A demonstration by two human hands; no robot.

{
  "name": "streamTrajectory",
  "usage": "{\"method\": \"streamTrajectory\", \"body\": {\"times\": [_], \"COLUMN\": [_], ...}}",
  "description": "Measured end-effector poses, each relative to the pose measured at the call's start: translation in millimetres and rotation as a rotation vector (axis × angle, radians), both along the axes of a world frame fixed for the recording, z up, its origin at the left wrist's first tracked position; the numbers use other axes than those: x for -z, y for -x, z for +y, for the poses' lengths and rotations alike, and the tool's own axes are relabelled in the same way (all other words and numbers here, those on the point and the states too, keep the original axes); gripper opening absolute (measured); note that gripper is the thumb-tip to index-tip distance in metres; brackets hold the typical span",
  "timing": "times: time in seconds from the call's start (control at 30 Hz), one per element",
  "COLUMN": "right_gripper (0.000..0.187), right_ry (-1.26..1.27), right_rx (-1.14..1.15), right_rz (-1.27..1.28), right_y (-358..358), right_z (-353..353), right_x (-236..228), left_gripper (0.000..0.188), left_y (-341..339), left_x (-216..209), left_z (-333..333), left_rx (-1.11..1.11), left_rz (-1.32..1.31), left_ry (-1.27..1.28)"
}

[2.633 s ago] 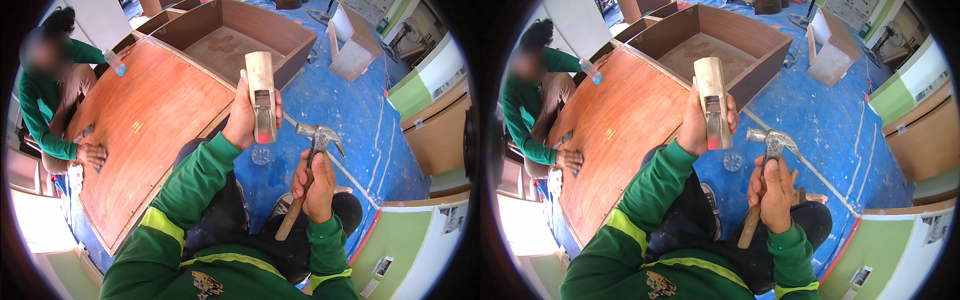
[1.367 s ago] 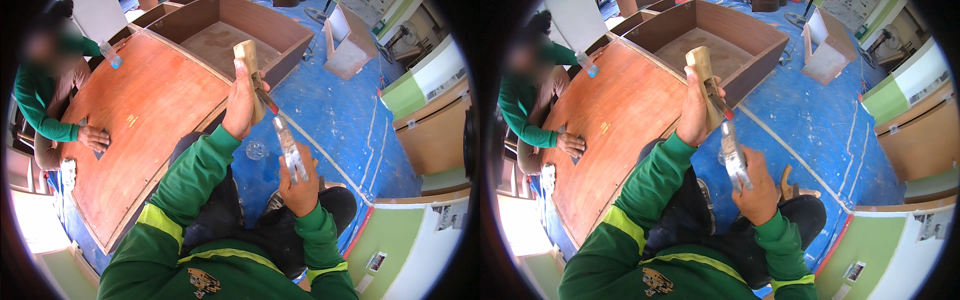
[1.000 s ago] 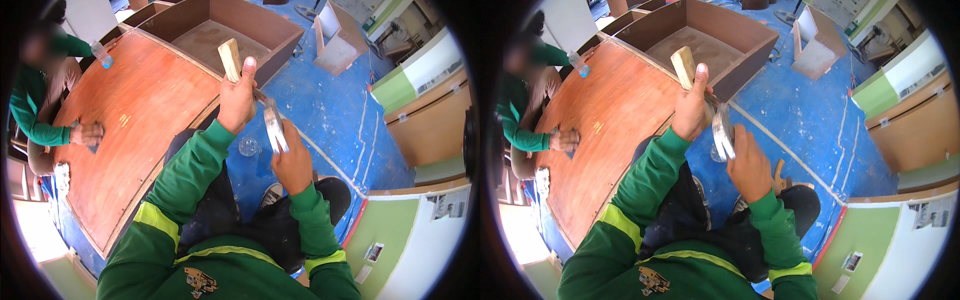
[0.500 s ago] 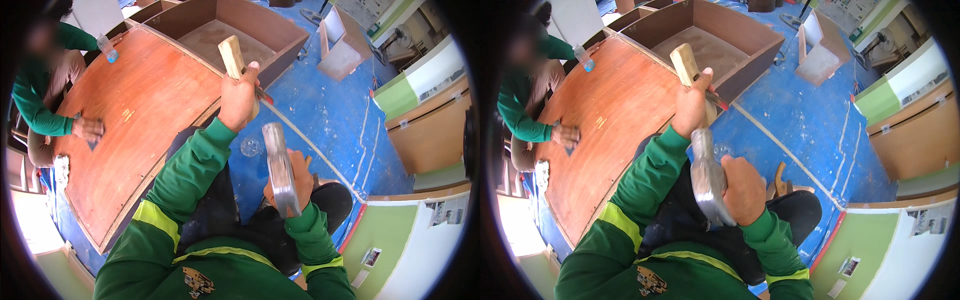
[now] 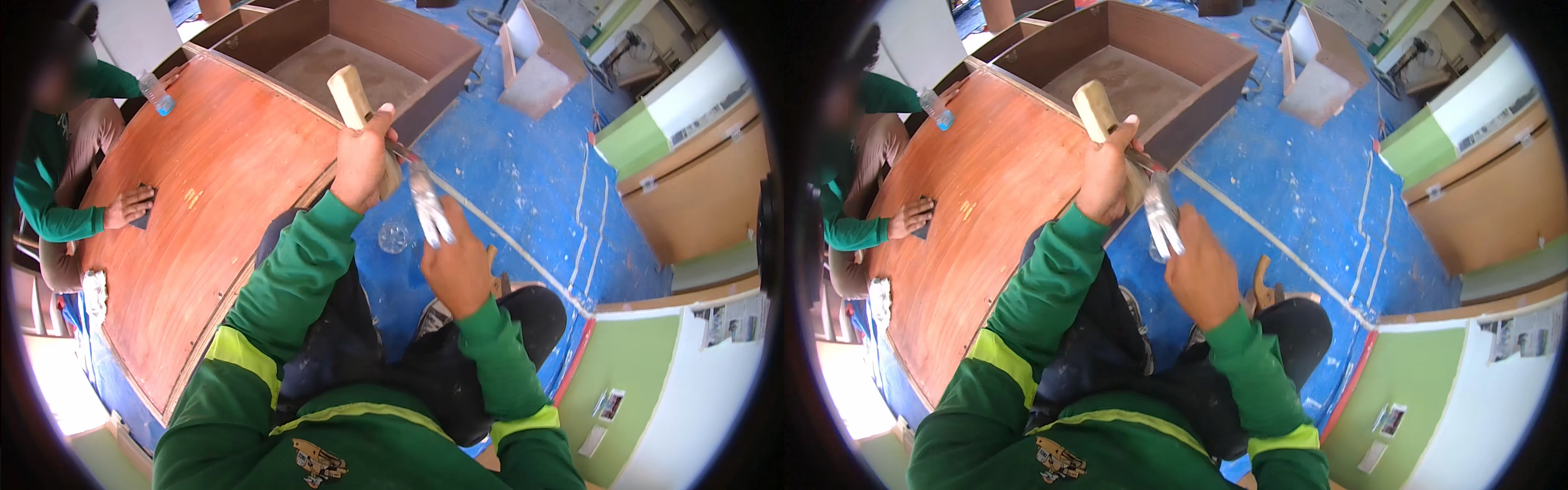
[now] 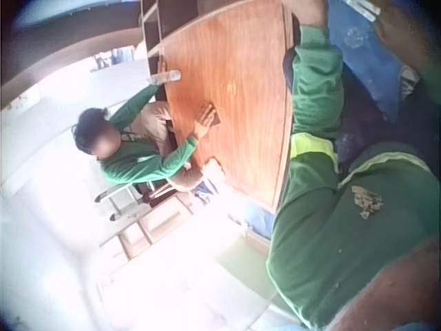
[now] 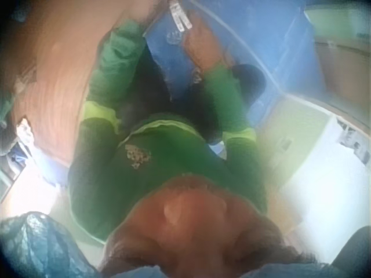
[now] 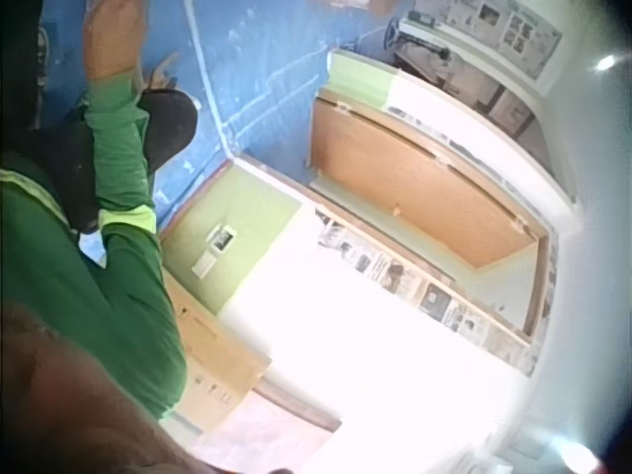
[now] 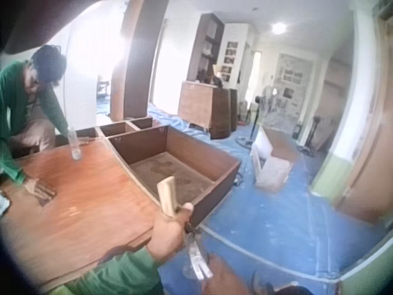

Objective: The person sits on the floor and uses a hammer to tap a small white wooden block, repeatedly adjusting its position. They then use a sanding block to smooth the edges of the wood. Another person in the background is sanding a large wooden panel.

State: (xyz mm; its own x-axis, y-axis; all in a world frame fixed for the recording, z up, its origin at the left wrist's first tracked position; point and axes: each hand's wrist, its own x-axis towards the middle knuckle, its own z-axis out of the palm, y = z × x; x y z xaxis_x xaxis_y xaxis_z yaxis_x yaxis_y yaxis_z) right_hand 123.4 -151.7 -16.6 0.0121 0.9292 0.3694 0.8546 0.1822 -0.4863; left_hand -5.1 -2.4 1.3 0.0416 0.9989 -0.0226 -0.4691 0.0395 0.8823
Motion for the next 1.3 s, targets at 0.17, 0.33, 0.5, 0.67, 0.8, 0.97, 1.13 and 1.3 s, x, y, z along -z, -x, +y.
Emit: {"method": "streamTrajectory", "body": {"times": [0.17, 0.33, 0.5, 0.67, 0.8, 0.97, 1.13, 1.3], "right_gripper": [0.047, 0.030, 0.042, 0.055, 0.047, 0.039, 0.026, 0.027], "right_ry": [-0.073, -0.080, -0.258, -0.022, 0.120, 0.168, 0.177, 0.156], "right_rx": [-0.065, 0.117, 0.196, -0.191, -0.077, 0.138, 0.122, 0.122], "right_rz": [0.028, 0.046, 0.781, 1.526, 1.438, 1.200, 1.411, 1.411], "right_y": [-1, -17, -27, -42, -44, -20, -26, -19], "right_z": [-32, 3, -2, -1, -7, -6, -2, 0], "right_x": [-30, -19, -38, -33, -28, -24, -18, -24], "left_gripper": [0.028, 0.026, 0.023, 0.031, 0.033, 0.039, 0.049, 0.042], "left_y": [-1, 4, 11, 0, -8, -3, -14, -20], "left_x": [-6, -1, -19, 1, 13, 21, 30, 33], "left_z": [0, -12, -13, -23, -18, -18, -12, -1], "left_rx": [-0.008, 0.014, 0.338, 0.595, 0.619, 0.599, 0.590, 0.503], "left_rz": [-0.018, -0.004, 0.135, 0.478, 0.744, 0.966, 0.820, 0.833], "left_ry": [0.000, 0.018, -0.178, -0.928, -1.086, -1.026, -0.892, -0.954]}}
